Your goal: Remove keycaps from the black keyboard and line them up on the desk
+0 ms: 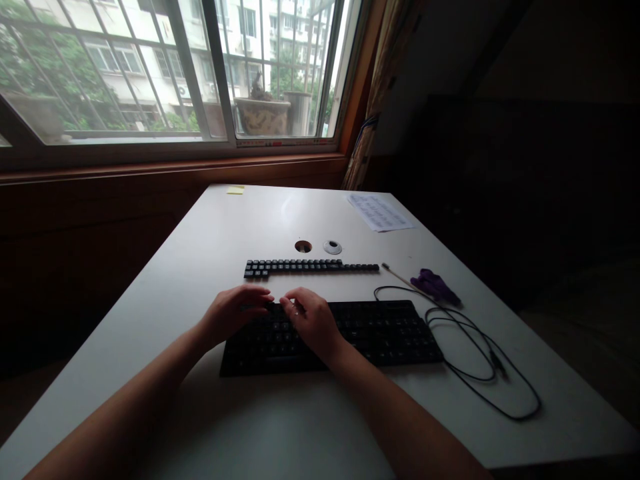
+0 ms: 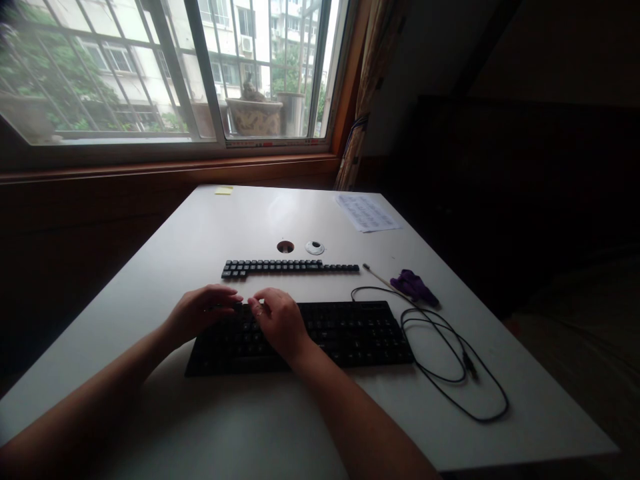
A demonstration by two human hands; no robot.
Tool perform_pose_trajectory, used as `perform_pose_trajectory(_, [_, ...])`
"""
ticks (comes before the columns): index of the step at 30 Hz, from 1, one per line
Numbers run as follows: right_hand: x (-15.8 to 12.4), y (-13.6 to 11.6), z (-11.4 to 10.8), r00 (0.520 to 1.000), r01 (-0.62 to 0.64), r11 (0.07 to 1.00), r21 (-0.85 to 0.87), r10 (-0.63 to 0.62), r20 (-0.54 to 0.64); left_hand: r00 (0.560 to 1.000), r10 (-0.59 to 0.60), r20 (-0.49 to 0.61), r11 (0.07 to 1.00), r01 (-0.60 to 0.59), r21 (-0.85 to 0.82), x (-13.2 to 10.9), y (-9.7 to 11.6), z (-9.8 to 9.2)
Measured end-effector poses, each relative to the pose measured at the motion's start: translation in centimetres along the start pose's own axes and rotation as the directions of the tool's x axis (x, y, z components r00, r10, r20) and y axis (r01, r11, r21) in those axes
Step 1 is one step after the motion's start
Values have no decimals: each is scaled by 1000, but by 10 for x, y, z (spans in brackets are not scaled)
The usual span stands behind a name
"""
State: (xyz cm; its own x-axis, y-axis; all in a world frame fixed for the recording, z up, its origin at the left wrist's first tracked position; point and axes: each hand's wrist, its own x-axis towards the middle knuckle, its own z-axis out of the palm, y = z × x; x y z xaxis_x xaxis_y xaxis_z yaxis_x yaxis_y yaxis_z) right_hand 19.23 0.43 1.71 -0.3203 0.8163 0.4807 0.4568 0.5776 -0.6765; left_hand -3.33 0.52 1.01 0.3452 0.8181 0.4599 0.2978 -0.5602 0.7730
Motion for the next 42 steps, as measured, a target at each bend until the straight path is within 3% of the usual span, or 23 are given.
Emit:
perform_pose_trajectory(16, [-1, -1, 0, 1000, -9, 1000, -8, 9, -7, 996, 90, 10, 993, -90, 81, 2, 0, -1])
perform_pose_trajectory(22, [-2, -2, -1, 999, 50, 998, 31, -50, 3, 998, 57, 39, 994, -61, 87, 3, -4, -1])
perform_pose_trajectory(34, [-3, 2, -1, 990, 125, 992, 6, -125, 62, 985, -123, 122, 952, 152, -266, 5, -1, -1])
perform_pose_trajectory(42, [-3, 1, 0, 986, 144, 990, 7, -144, 79, 973, -127, 192, 877, 200, -436, 5, -4, -3])
